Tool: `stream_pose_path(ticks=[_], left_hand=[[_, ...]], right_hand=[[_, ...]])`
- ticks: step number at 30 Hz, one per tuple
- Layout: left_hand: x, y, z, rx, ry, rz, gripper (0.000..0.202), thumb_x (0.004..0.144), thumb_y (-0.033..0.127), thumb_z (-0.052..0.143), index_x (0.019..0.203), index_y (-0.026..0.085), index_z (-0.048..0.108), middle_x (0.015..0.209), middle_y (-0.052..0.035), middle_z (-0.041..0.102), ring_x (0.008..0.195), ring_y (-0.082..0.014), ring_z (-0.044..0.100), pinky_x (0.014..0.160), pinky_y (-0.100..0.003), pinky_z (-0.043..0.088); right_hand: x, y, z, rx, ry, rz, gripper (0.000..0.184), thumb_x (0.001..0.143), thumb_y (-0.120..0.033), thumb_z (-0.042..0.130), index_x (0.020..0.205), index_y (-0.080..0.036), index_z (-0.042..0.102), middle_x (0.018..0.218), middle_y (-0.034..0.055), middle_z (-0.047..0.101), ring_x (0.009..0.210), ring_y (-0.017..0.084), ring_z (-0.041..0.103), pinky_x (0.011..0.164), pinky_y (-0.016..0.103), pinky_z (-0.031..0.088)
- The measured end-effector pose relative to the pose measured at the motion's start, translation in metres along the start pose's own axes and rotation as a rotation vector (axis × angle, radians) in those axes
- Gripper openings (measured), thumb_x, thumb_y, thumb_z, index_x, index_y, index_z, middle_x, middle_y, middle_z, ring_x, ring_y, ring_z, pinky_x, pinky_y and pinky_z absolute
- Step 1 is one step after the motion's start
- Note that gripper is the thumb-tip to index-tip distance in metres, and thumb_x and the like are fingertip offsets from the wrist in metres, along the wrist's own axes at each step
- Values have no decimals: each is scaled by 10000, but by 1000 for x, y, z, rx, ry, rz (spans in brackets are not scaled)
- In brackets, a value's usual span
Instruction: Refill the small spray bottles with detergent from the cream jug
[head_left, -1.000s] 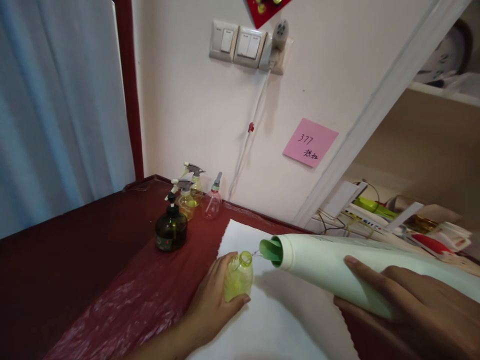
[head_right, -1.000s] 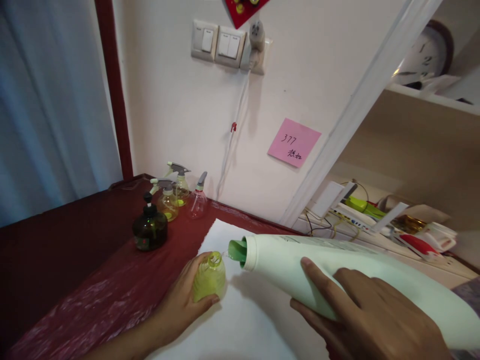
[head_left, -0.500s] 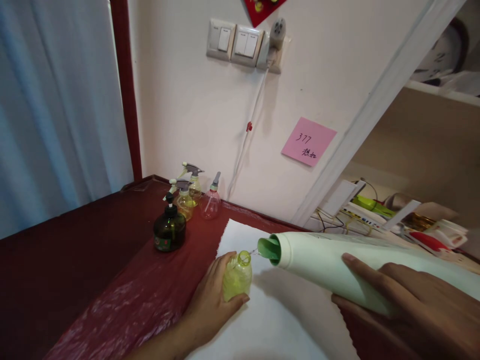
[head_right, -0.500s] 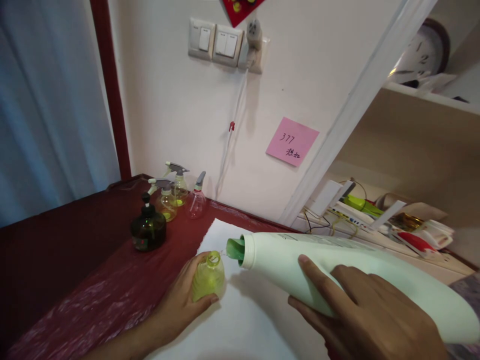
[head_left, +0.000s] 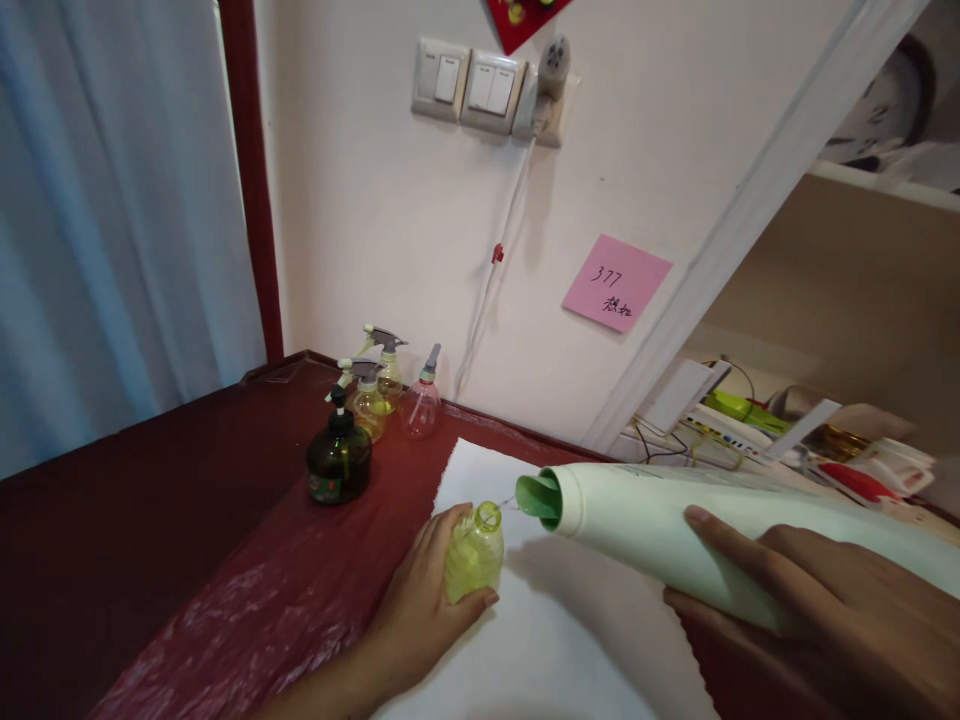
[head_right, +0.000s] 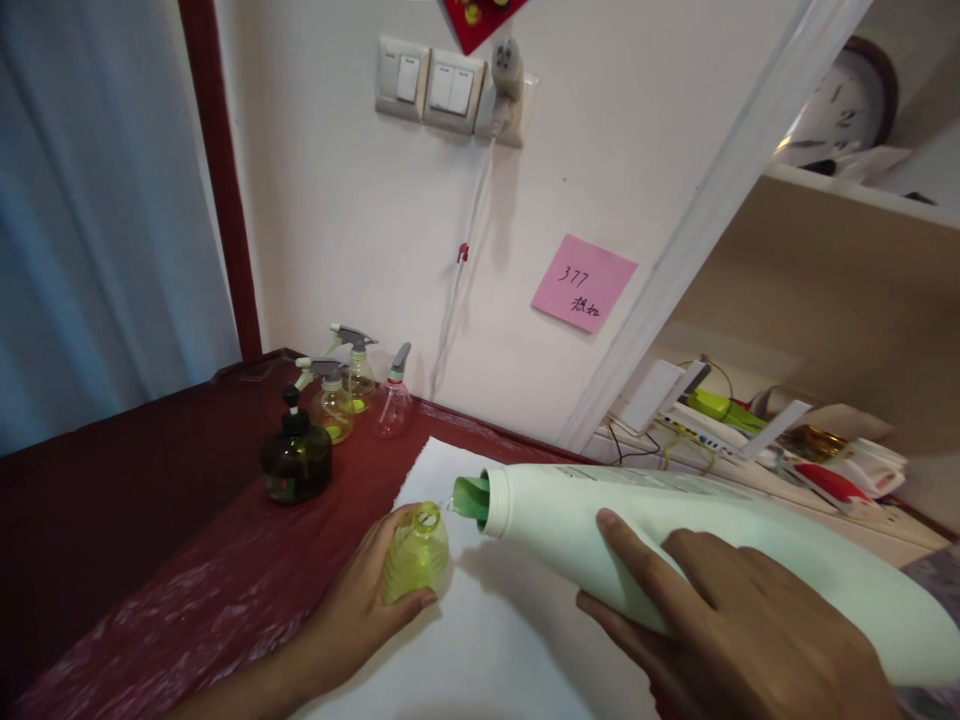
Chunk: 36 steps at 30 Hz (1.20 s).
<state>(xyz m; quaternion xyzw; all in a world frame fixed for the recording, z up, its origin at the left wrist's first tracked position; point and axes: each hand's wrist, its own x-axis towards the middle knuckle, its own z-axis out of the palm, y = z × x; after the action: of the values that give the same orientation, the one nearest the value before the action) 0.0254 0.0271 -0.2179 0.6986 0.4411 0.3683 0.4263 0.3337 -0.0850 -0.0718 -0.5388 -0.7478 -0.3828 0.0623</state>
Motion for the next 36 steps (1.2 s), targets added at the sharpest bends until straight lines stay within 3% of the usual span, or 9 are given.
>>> stream_pose_path(ticks=[7,16,23,32,36], left_hand=[[2,-2,1,-16,21,16,738,756,285,703,1426,209,403,1488,-183,497,1401,-368,433,1189,-582,305],[0,-2,1,-6,19,14,737,750,300,695,1423,187,415,1470,-186,511,1392,-370,449,1186,-569,316],[1,-3,0,1,2,11,744,766,309,688,1435,194,385,1485,-192,488,1398,-372,428,1181,-575,307],[3,-3,2,7,14,12,744,757,277,681,1438,192,392,1487,-180,490,1400,-360,430,1189,-569,303],[2,-2,1,3,17,1,742,748,280,681,1429,176,405,1472,-185,503,1389,-363,441,1185,-570,309]], right_hand=[[1,2,1,-18,50,-26,560,952,-562,501,1444,-295,521,768,29,638,669,262,626,633,397,471],[-3,3,2,-13,16,-13,568,959,-555,480,1470,-307,479,790,33,636,686,266,627,660,418,478],[-2,4,6,-18,21,-24,626,963,-576,467,1534,-338,373,811,28,632,677,270,617,649,428,462],[1,1,0,21,36,-19,604,969,-526,476,1527,-308,400,783,24,603,680,253,593,654,400,440],[1,2,2,-8,75,-32,609,960,-577,461,1512,-323,419,734,14,567,629,260,566,630,411,421]])
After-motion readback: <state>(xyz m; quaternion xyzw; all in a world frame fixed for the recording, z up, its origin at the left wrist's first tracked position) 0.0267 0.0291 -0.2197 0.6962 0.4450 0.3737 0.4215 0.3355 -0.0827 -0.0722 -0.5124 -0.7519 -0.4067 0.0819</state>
